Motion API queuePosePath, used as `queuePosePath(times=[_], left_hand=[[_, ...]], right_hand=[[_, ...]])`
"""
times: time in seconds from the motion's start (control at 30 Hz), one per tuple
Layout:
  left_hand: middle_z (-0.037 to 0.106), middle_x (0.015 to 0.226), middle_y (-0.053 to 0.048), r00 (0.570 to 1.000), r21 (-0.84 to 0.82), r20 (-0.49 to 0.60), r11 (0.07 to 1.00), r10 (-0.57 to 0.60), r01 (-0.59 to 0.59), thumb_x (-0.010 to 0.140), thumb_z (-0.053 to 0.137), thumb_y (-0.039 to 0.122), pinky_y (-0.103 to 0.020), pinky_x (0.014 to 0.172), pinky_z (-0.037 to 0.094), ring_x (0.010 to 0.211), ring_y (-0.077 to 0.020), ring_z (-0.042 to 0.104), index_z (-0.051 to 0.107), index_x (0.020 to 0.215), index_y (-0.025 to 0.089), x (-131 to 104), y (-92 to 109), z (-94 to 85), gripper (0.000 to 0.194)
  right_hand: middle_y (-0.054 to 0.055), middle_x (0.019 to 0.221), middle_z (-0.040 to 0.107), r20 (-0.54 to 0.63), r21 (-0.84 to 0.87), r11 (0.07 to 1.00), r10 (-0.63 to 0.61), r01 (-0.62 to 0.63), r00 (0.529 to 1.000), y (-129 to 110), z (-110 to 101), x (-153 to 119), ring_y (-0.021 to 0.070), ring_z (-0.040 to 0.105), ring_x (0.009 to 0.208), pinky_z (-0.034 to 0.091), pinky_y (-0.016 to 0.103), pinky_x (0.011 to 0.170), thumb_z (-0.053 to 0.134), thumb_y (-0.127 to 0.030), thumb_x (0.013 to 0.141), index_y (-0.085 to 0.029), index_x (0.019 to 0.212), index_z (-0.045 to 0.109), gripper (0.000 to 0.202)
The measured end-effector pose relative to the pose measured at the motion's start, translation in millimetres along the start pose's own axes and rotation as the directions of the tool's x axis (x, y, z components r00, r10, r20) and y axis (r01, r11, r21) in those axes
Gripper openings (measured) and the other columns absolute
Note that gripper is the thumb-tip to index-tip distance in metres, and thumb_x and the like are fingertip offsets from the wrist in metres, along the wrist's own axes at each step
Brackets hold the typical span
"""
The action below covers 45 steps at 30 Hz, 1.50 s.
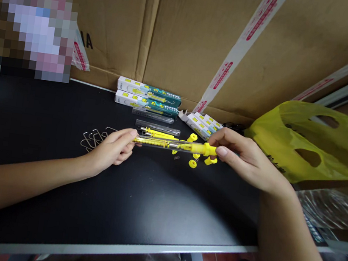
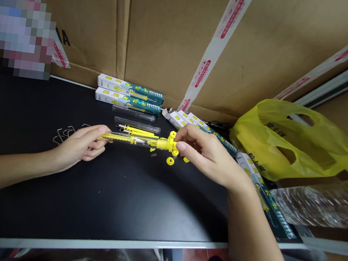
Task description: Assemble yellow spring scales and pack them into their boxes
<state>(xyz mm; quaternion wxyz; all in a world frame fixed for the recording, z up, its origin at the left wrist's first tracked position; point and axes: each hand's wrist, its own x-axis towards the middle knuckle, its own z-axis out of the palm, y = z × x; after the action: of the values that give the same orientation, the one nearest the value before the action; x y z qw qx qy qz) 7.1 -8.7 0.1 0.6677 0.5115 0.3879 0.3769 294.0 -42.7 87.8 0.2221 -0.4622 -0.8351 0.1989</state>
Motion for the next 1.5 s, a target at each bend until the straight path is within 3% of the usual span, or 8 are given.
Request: queuePosePath(times=[0.17, 0.37, 0.53, 0.67, 0.8, 1.1, 1.5], left_hand=[[0.023, 0.054, 0.01, 1.0, -0.008, -0.004, 1.0, -0.001, 0.001, 0.094, 0.041, 0.034, -0.014, 0.034, 0.012, 0.038, -0.0023, 0.017, 0.046, 0.075, 0.016, 0.2, 1.1, 0.4, 0.027], [0.024, 0.053, 0.01, 1.0, -0.014, -0.003, 1.0, -0.005, 0.005, 0.094, 0.041, 0.034, -0.013, 0.034, 0.012, 0.039, -0.0021, 0.017, 0.045, 0.075, 0.016, -0.2, 0.6, -0.3, 0.026], [0.024, 0.053, 0.01, 1.0, -0.016, 0.001, 1.0, 0.0, 0.0, 0.094, 0.042, 0.033, -0.013, 0.034, 0.012, 0.039, -0.002, 0.017, 0.047, 0.076, 0.016, -0.2, -0.6, -0.6, 0.026], [0.024, 0.053, 0.01, 1.0, -0.018, -0.007, 1.0, 0.004, -0.004, 0.094, 0.041, 0.033, -0.013, 0.034, 0.012, 0.038, -0.0019, 0.017, 0.051, 0.076, 0.014, -0.2, -1.0, 0.1, 0.028], [0.024, 0.053, 0.01, 1.0, -0.033, -0.003, 0.999, 0.009, -0.009, 0.094, 0.042, 0.034, -0.013, 0.034, 0.012, 0.038, -0.0018, 0.017, 0.052, 0.076, 0.014, -0.3, -0.6, 0.1, 0.028], [0.025, 0.053, 0.01, 1.0, -0.041, -0.018, 0.999, -0.016, 0.015, 0.091, 0.047, 0.04, -0.013, 0.034, 0.011, 0.039, -0.0019, 0.016, 0.046, 0.074, 0.017, -1.1, -0.1, -0.3, 0.028], [0.024, 0.052, 0.012, 0.999, 0.016, -0.038, 1.0, -0.008, 0.008, 0.078, 0.056, 0.059, -0.014, 0.035, 0.007, 0.039, -0.0009, 0.013, 0.049, 0.08, 0.016, -1.8, 1.5, -0.4, 0.043]], right_hand=[[0.002, 0.077, 0.06, -0.007, 0.052, 0.998, 0.045, -0.045, 0.999, -0.1, 2.4, -1.2, 0.0161, 0.056, 0.065, 0.043, 0.026, 0.056, 0.057, -0.04, 0.088, -0.022, 0.088, 0.054, 0.018], [0.0, 0.067, 0.055, 0.032, -0.061, 0.997, -0.038, 0.04, 0.999, -1.1, 4.6, 3.2, 0.0124, 0.049, 0.058, 0.038, 0.025, 0.055, 0.04, -0.036, 0.097, -0.019, 0.073, 0.052, 0.031], [0.0, 0.062, 0.051, 0.032, -0.061, 0.996, -0.065, 0.067, 0.997, 1.8, 6.7, 4.2, 0.0118, 0.044, 0.054, 0.035, 0.026, 0.054, 0.031, -0.039, 0.099, -0.019, 0.066, 0.047, 0.042], [0.001, 0.064, 0.052, -0.003, -0.044, 0.998, -0.047, 0.047, 0.999, 3.3, 6.0, 2.2, 0.0123, 0.045, 0.054, 0.035, 0.026, 0.054, 0.03, -0.044, 0.099, -0.019, 0.076, 0.052, 0.04], [0.001, 0.073, 0.056, -0.018, 0.055, 0.998, -0.016, 0.017, 1.0, 2.2, 6.5, 1.0, 0.0132, 0.05, 0.059, 0.039, 0.026, 0.055, 0.041, -0.044, 0.096, -0.021, 0.092, 0.049, 0.025], [0.0, 0.078, 0.05, 0.017, 0.134, 0.991, -0.029, 0.027, 0.999, 1.5, 10.0, 0.2, 0.0119, 0.048, 0.063, 0.039, 0.024, 0.055, 0.049, -0.032, 0.093, -0.021, 0.089, 0.043, 0.013], [-0.002, 0.074, 0.049, 0.04, 0.076, 0.996, -0.04, 0.037, 0.998, 2.7, 6.5, 1.5, 0.012, 0.044, 0.061, 0.034, 0.025, 0.055, 0.045, -0.033, 0.094, -0.021, 0.088, 0.041, 0.014]])
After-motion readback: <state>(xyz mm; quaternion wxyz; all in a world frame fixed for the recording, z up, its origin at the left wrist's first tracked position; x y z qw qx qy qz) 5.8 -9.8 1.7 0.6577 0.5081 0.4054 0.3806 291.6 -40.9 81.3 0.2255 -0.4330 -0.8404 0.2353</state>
